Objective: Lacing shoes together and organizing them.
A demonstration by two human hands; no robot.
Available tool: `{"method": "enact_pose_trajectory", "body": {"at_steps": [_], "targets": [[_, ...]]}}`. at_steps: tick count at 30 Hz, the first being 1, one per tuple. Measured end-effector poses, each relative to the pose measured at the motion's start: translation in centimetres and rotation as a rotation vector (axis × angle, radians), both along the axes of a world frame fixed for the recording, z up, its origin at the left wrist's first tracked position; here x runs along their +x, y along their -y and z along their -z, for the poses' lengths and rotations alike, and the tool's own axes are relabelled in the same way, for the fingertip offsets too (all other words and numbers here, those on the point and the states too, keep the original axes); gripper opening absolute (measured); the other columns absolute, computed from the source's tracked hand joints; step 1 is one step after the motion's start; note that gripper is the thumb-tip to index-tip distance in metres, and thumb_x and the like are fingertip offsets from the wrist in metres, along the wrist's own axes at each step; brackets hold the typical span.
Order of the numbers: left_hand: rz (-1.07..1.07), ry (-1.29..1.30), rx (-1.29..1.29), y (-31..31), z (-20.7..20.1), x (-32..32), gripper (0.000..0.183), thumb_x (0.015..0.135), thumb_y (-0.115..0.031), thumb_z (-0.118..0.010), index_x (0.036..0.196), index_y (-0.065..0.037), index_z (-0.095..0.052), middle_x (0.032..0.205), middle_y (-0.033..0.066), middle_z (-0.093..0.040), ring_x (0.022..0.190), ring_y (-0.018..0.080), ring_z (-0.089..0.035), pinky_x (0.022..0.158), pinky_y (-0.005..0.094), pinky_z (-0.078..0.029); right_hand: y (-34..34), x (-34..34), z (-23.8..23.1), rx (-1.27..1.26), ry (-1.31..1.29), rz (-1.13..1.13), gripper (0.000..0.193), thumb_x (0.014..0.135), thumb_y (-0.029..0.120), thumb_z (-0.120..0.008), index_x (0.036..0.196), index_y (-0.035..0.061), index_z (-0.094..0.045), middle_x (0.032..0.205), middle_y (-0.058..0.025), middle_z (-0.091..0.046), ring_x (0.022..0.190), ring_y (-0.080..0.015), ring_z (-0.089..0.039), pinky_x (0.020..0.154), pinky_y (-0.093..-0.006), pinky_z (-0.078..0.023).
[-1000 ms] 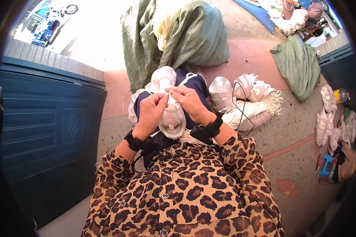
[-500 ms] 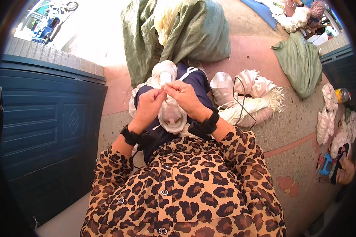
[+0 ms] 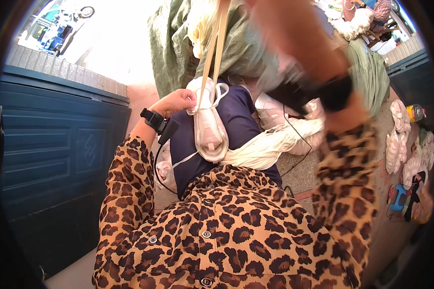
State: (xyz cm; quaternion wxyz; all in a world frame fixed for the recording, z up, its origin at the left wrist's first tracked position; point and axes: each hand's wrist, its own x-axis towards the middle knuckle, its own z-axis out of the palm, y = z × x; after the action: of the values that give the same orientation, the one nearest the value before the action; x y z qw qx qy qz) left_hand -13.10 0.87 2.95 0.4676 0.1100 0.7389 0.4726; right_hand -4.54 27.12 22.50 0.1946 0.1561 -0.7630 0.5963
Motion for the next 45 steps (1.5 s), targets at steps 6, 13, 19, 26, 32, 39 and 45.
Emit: {"method": "enact_pose_trajectory", "body": {"at_steps": [6, 13, 19, 26, 32, 39, 45], "targets": [[-0.055, -0.025, -0.05, -0.7, 0.7, -0.1, 0.012, 0.078, -0.012, -0.061, 0.084, -0.002, -0.059, 0.074, 0.0051, -0.062, 0.068, 0.0114, -0.059, 0.06, 0.0245, -0.046, 2.3, 5.6, 8.8, 0.136, 0.239, -0.089, 0.017, 0.091, 0.016, -0.051, 0.093, 0.0023, -0.061, 0.061, -0.0002, -0.058, 0.057, -0.0087, -0.053, 0.059, -0.0232, -0.044], [0.09, -0.676, -0.254, -2.2, 1.7, 0.8, 0.024, 0.072, -0.011, -0.062, 0.092, 0.002, -0.06, 0.078, 0.0139, -0.063, 0.074, 0.0272, -0.062, 0.068, 0.0339, -0.047, 6.0, 11.4, 19.4, 0.045, 0.589, -0.179, 0.017, 0.09, 0.016, -0.052, 0.093, 0.0029, -0.062, 0.063, -0.0001, -0.058, 0.057, -0.0084, -0.053, 0.058, -0.0233, -0.044], [0.272, -0.753, -0.271, -2.9, 1.8, 0.4, 0.032, 0.068, -0.007, -0.064, 0.098, -0.001, -0.057, 0.083, 0.0122, -0.062, 0.073, 0.0259, -0.059, 0.066, 0.0338, -0.046, 6.1, 12.0, 21.0, 0.012, 0.647, -0.157, 0.016, 0.09, 0.016, -0.053, 0.093, 0.0033, -0.062, 0.065, -0.0001, -0.058, 0.057, -0.0082, -0.053, 0.058, -0.0235, -0.045], [-0.218, 0.256, 0.136, 0.5, 2.2, -0.2, 0.022, 0.073, -0.004, -0.061, 0.094, -0.006, -0.056, 0.074, -0.0003, -0.052, 0.058, 0.0087, -0.045, 0.053, 0.0222, -0.039, 5.8, 12.1, 20.9, 0.016, 0.654, -0.161, 0.016, 0.089, 0.016, -0.054, 0.092, 0.0039, -0.063, 0.067, -0.0001, -0.059, 0.058, -0.0079, -0.053, 0.057, -0.0236, -0.045], [-0.251, 0.075, 0.108, -0.2, 2.6, 0.4, 0.014, 0.073, -0.012, -0.063, 0.083, -0.005, -0.056, 0.069, 0.0008, -0.053, 0.06, 0.0118, -0.05, 0.059, 0.0266, -0.044, 5.1, 11.6, 20.1, 0.04, 0.635, -0.156, 0.015, 0.089, 0.017, -0.054, 0.092, 0.0043, -0.063, 0.068, -0.0001, -0.059, 0.058, -0.0076, -0.053, 0.057, -0.0238, -0.045], [0.084, -0.81, -0.287, -3.8, 3.3, -0.2, 0.036, 0.061, -0.026, -0.077, 0.082, -0.005, -0.057, 0.084, 0.0175, -0.062, 0.085, 0.033, -0.06, 0.073, 0.0405, -0.046, 3.2, 9.8, 17.3, 0.15, 0.513, -0.12, 0.015, 0.088, 0.017, -0.055, 0.091, 0.0049, -0.064, 0.07, 0.0, -0.06, 0.058, -0.0073, -0.052, 0.057, -0.0239, -0.045], [-0.046, -0.703, -0.266, -3.2, 2.7, 0.2, 0.028, 0.064, -0.023, -0.072, 0.08, -0.004, -0.059, 0.081, 0.0161, -0.062, 0.082, 0.0299, -0.06, 0.072, 0.0367, -0.047, 0.5, 7.7, 13.6, 0.272, 0.394, -0.072, 0.015, 0.088, 0.017, -0.056, 0.091, 0.0053, -0.064, 0.071, 0.0, -0.06, 0.059, -0.0071, -0.052, 0.056, -0.0241, -0.045]]}}
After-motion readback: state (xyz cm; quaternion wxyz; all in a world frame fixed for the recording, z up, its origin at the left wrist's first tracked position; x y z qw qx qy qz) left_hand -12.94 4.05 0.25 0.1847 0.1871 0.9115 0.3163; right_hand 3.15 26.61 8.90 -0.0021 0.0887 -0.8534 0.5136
